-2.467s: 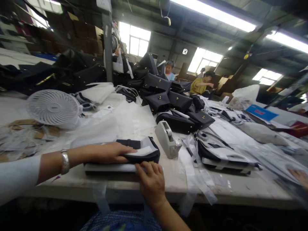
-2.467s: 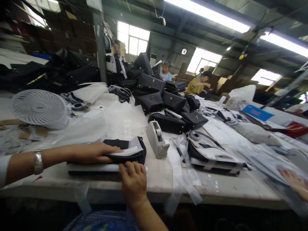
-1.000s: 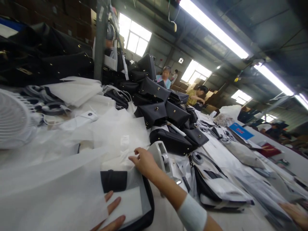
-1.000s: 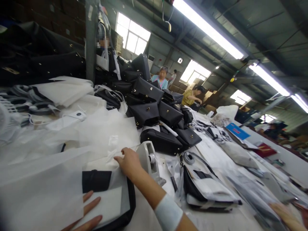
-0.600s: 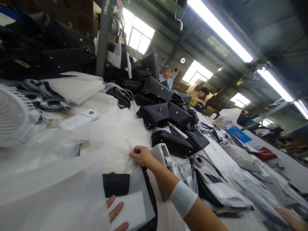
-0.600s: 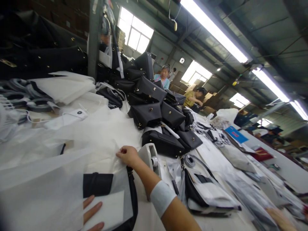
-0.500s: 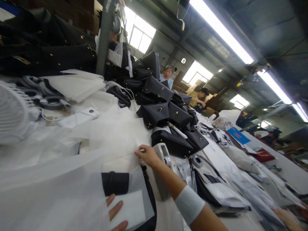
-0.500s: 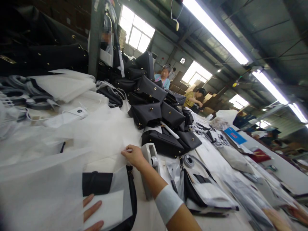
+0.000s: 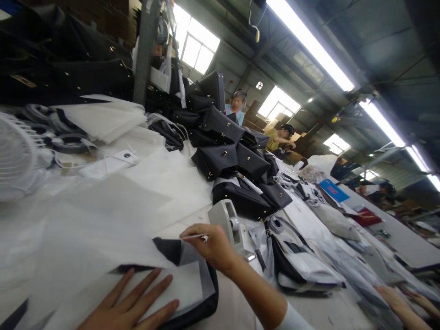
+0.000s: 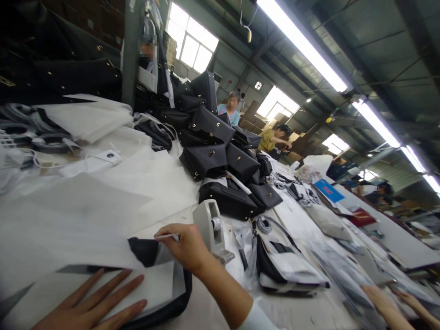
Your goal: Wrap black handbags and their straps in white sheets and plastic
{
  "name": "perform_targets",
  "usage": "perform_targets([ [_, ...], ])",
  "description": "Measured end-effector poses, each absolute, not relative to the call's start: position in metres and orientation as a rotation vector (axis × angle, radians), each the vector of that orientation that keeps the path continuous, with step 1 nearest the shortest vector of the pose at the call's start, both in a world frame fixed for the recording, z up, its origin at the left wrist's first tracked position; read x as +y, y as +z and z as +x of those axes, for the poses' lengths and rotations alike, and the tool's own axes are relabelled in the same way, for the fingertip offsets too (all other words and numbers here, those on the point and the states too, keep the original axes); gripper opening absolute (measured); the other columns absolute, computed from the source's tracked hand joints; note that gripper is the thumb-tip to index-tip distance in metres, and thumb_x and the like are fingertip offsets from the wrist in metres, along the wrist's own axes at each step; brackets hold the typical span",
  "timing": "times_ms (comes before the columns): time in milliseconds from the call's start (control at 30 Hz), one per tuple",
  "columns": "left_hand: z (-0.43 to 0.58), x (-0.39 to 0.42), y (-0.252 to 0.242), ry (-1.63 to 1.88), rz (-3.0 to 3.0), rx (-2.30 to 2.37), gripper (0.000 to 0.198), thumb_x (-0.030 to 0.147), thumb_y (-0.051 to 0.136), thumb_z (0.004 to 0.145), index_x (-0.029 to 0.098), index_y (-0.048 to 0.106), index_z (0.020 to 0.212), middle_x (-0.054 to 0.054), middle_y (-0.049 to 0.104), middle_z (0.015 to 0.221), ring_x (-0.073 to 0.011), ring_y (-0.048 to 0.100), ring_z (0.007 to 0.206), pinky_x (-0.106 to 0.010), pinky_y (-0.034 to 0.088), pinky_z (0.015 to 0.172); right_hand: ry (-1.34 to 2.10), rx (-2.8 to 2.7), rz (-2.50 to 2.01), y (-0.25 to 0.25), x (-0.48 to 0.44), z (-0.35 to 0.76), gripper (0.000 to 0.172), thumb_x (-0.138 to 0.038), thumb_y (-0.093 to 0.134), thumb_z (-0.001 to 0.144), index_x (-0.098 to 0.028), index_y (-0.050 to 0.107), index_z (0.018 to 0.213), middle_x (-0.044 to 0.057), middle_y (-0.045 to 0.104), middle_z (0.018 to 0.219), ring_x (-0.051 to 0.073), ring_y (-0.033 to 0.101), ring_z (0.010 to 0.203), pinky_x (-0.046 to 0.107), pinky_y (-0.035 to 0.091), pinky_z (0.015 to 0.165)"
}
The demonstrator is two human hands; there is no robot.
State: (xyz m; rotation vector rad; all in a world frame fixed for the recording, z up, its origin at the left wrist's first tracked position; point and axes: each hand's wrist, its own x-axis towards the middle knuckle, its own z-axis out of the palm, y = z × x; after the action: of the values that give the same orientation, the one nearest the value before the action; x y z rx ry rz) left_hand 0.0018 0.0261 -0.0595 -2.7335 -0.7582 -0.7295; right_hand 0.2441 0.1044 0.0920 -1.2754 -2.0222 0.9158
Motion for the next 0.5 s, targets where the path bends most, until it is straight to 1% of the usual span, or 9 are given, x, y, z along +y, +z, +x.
perform_targets([
  [33,0.003,0.028,-0.054,-0.748,-2.702,-0.745,0.088,0.002,0.047,0.074,0.042,0.035,0.152,0.004,0.053,0.15,-0.0249,0.064,0.12,-0.04,0.029,0.116,0.844,-2.093,-1.242,0.092,0.095,0.245,0.017,-0.022,0.06,0.092,-0.023,0.077,0.093,0.0,0.079,0.095,0.017,0.074,0.091,0.027,0.056,0.089],
  [67,0.005,0.028,-0.048,-0.738,-2.696,-0.737,0.09,0.002,0.047,0.073,0.042,0.034,0.152,0.004,0.054,0.149,-0.0242,0.064,0.121,-0.04,0.026,0.117,0.775,-2.144,-1.231,0.09,0.086,0.247,0.021,-0.017,0.057,0.091,-0.024,0.076,0.096,0.0,0.079,0.097,0.016,0.074,0.093,0.027,0.056,0.092],
  [100,0.005,0.029,-0.043,-0.707,-2.711,-0.731,0.091,0.001,0.047,0.072,0.042,0.033,0.152,0.005,0.054,0.149,-0.0232,0.064,0.121,-0.039,0.027,0.117,0.707,-2.186,-1.227,0.087,0.076,0.249,0.028,-0.011,0.054,0.088,-0.024,0.076,0.101,0.0,0.079,0.1,0.016,0.074,0.096,0.028,0.054,0.096],
  [167,0.006,0.028,-0.035,-0.619,-2.763,-0.756,0.091,0.002,0.047,0.074,0.043,0.03,0.153,0.006,0.053,0.15,-0.0229,0.063,0.123,-0.038,0.035,0.112,0.565,-2.261,-1.23,0.077,0.056,0.254,0.044,-0.002,0.047,0.08,-0.024,0.074,0.109,0.0,0.078,0.109,0.017,0.072,0.105,0.03,0.05,0.104],
  [233,0.005,0.027,-0.029,-0.567,-2.798,-0.781,0.087,0.006,0.049,0.078,0.042,0.028,0.154,0.004,0.051,0.151,-0.0248,0.062,0.125,-0.038,0.043,0.105,0.441,-2.331,-1.217,0.065,0.037,0.257,0.055,0.0,0.044,0.073,-0.023,0.072,0.115,0.0,0.075,0.117,0.017,0.068,0.115,0.031,0.048,0.108],
  [300,0.004,0.027,-0.024,-0.551,-2.812,-0.76,0.082,0.01,0.05,0.082,0.041,0.027,0.155,0.003,0.05,0.151,-0.0263,0.062,0.124,-0.038,0.048,0.1,0.328,-2.381,-1.21,0.055,0.021,0.259,0.062,0.0,0.043,0.068,-0.022,0.069,0.12,0.001,0.073,0.124,0.018,0.064,0.122,0.031,0.048,0.108],
  [367,0.002,0.028,-0.021,-0.523,-2.835,-0.707,0.079,0.012,0.051,0.085,0.04,0.027,0.155,0.002,0.049,0.151,-0.0263,0.062,0.124,-0.038,0.051,0.096,0.234,-2.392,-1.228,0.048,0.011,0.259,0.068,0.0,0.041,0.063,-0.02,0.067,0.123,0.002,0.071,0.126,0.018,0.062,0.125,0.032,0.048,0.108],
  [500,0.0,0.028,-0.017,-0.492,-2.878,-0.749,0.079,0.009,0.049,0.087,0.042,0.025,0.155,0.003,0.05,0.152,-0.0258,0.059,0.128,-0.04,0.049,0.099,0.147,-2.349,-1.278,0.043,0.001,0.259,0.074,0.0,0.039,0.059,-0.02,0.064,0.125,0.002,0.072,0.125,0.017,0.063,0.123,0.034,0.046,0.111],
])
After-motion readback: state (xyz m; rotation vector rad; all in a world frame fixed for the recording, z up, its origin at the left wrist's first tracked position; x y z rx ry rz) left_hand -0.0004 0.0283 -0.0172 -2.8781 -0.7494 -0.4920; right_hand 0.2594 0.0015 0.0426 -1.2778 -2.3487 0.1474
